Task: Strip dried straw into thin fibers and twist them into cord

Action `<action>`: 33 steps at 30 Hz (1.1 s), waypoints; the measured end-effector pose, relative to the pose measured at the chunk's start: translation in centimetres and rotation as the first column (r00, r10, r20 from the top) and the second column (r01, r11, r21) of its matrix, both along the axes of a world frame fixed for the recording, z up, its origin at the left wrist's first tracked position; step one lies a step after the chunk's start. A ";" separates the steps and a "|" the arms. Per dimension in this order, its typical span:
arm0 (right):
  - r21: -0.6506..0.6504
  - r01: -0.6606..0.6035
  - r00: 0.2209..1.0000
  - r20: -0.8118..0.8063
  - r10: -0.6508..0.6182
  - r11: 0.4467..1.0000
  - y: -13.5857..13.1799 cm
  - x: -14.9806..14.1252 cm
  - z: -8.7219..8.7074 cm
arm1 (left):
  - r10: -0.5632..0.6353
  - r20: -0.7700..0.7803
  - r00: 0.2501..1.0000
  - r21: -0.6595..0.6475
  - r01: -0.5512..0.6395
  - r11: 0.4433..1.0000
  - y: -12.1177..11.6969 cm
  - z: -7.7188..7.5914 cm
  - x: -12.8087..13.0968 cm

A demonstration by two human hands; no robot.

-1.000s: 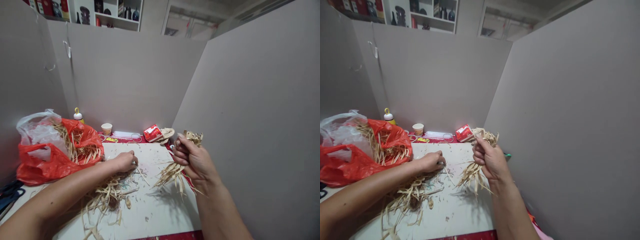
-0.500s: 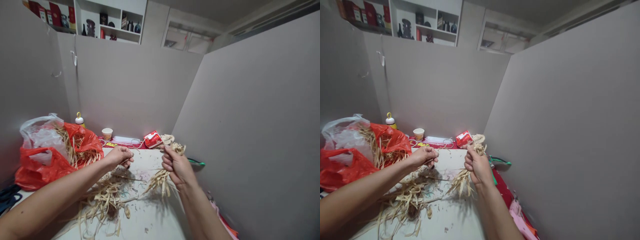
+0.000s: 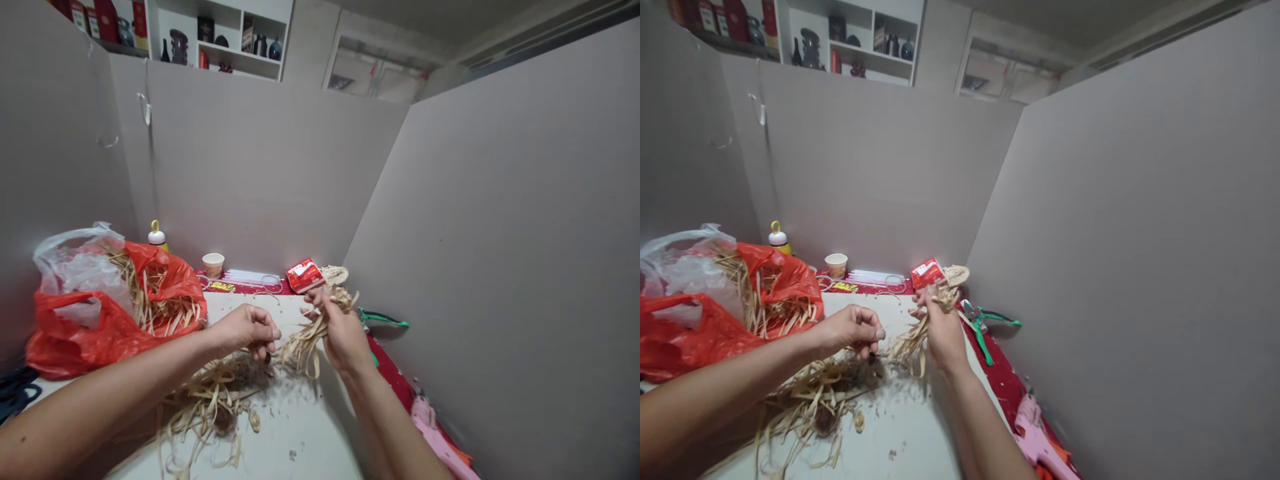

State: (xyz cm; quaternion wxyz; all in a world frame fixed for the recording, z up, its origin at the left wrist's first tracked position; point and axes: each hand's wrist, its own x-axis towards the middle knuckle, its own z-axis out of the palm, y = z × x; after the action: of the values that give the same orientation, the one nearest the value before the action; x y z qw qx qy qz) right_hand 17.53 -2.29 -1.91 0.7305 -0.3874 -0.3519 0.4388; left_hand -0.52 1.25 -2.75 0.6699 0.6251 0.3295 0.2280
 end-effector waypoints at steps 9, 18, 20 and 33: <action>0.096 0.048 0.991 -0.129 -0.035 0.994 -2.3 4.7 4.6 | 0.453 -0.607 0.652 0.752 0.289 0.592 2.7 -1.5 -5.2; -0.018 -0.106 0.991 -0.079 0.104 0.994 -2.5 4.2 4.2 | 0.272 -0.731 0.626 0.628 0.463 0.626 2.5 -3.8 -2.5; -0.024 -0.111 0.991 -0.079 0.109 0.994 -2.5 4.3 4.1 | 0.197 -0.667 0.718 0.600 0.361 0.714 3.0 -3.4 -2.6; -0.115 -0.277 0.874 0.383 0.300 0.954 -3.4 -0.4 2.2 | 0.049 -0.008 0.999 -0.066 -0.049 0.997 1.0 1.5 -5.0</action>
State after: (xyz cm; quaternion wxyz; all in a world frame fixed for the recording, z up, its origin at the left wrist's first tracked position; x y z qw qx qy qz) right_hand 17.11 -5.71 0.25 0.5591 -0.4317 -0.5336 0.4651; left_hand -5.52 2.22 -1.26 0.6833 0.5950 0.3543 0.2315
